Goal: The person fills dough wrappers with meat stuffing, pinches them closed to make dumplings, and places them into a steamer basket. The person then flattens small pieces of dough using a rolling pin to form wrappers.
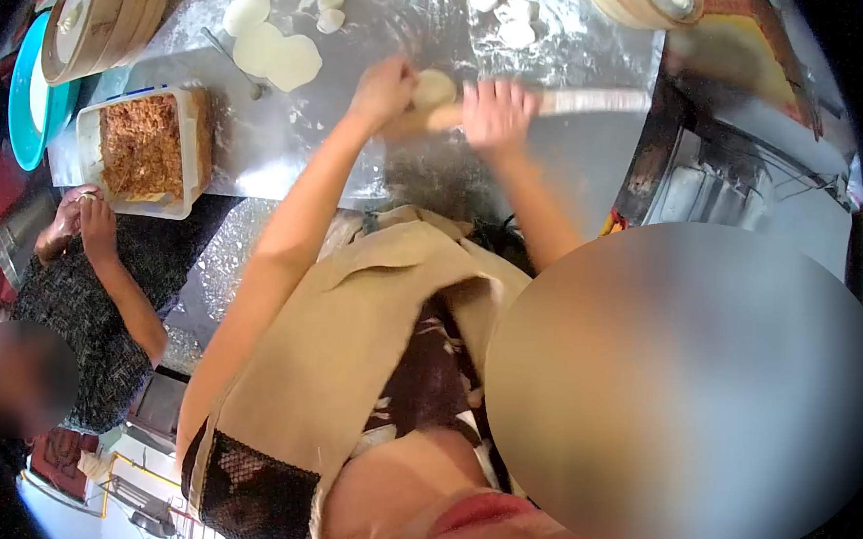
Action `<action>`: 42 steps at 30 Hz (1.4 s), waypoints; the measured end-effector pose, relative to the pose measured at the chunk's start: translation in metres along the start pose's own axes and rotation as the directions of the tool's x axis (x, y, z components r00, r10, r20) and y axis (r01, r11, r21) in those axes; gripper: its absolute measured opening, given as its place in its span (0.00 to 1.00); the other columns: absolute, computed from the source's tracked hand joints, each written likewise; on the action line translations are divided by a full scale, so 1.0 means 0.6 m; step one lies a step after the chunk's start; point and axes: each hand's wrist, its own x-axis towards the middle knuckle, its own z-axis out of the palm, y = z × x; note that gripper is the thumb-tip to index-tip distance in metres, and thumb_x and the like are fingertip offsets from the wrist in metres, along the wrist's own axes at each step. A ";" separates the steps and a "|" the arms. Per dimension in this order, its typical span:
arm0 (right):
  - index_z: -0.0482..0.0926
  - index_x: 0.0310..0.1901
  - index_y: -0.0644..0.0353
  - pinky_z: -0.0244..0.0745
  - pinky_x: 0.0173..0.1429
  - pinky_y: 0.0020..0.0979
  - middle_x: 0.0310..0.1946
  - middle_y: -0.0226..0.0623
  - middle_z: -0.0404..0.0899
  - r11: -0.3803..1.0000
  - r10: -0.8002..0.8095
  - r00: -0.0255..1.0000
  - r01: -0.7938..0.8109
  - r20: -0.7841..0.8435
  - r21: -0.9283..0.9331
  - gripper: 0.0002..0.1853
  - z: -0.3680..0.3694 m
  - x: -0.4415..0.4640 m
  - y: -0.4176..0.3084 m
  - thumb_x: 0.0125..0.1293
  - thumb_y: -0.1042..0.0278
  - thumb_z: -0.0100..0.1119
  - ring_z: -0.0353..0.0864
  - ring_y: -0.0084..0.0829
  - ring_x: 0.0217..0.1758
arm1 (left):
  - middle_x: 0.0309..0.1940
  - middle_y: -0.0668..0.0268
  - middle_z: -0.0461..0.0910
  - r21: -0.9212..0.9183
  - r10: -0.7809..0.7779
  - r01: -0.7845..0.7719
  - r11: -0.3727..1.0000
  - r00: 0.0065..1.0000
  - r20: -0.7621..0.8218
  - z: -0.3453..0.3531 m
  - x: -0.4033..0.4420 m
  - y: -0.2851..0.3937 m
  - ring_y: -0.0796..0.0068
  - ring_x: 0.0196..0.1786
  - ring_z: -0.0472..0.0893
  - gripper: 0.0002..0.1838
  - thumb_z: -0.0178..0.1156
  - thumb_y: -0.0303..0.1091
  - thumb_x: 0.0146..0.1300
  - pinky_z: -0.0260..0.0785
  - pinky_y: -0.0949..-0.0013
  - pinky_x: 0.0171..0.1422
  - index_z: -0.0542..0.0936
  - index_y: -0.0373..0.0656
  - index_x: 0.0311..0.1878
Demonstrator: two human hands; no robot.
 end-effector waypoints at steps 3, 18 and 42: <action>0.74 0.33 0.60 0.65 0.50 0.47 0.34 0.45 0.74 0.998 0.059 0.997 -0.059 -0.052 0.009 0.22 -0.012 0.051 -0.018 0.69 0.49 0.40 0.74 0.47 0.42 | 0.38 0.50 0.80 -0.084 -0.073 0.074 0.994 0.997 0.012 0.020 -0.018 -0.019 0.53 0.43 0.80 0.15 0.57 0.40 0.55 0.71 0.56 0.48 0.81 0.40 0.39; 0.72 0.24 0.56 0.60 0.39 0.42 0.25 0.37 0.70 0.963 -0.268 0.922 0.267 -0.280 -0.043 0.09 -0.010 -0.023 0.014 0.56 0.62 0.54 0.70 0.39 0.31 | 0.40 0.58 0.75 -0.079 0.107 -0.158 0.984 0.890 -0.443 0.003 -0.033 -0.070 0.53 0.46 0.75 0.11 0.53 0.39 0.62 0.67 0.54 0.49 0.78 0.43 0.39; 0.72 0.24 0.56 0.59 0.44 0.43 0.26 0.37 0.69 0.988 -0.145 0.917 0.110 -0.372 -0.112 0.06 0.003 -0.043 -0.039 0.54 0.65 0.50 0.68 0.41 0.34 | 0.44 0.55 0.80 -0.374 0.010 -0.056 0.926 0.992 -0.123 -0.042 -0.083 -0.093 0.55 0.47 0.79 0.21 0.58 0.42 0.56 0.69 0.61 0.53 0.77 0.44 0.51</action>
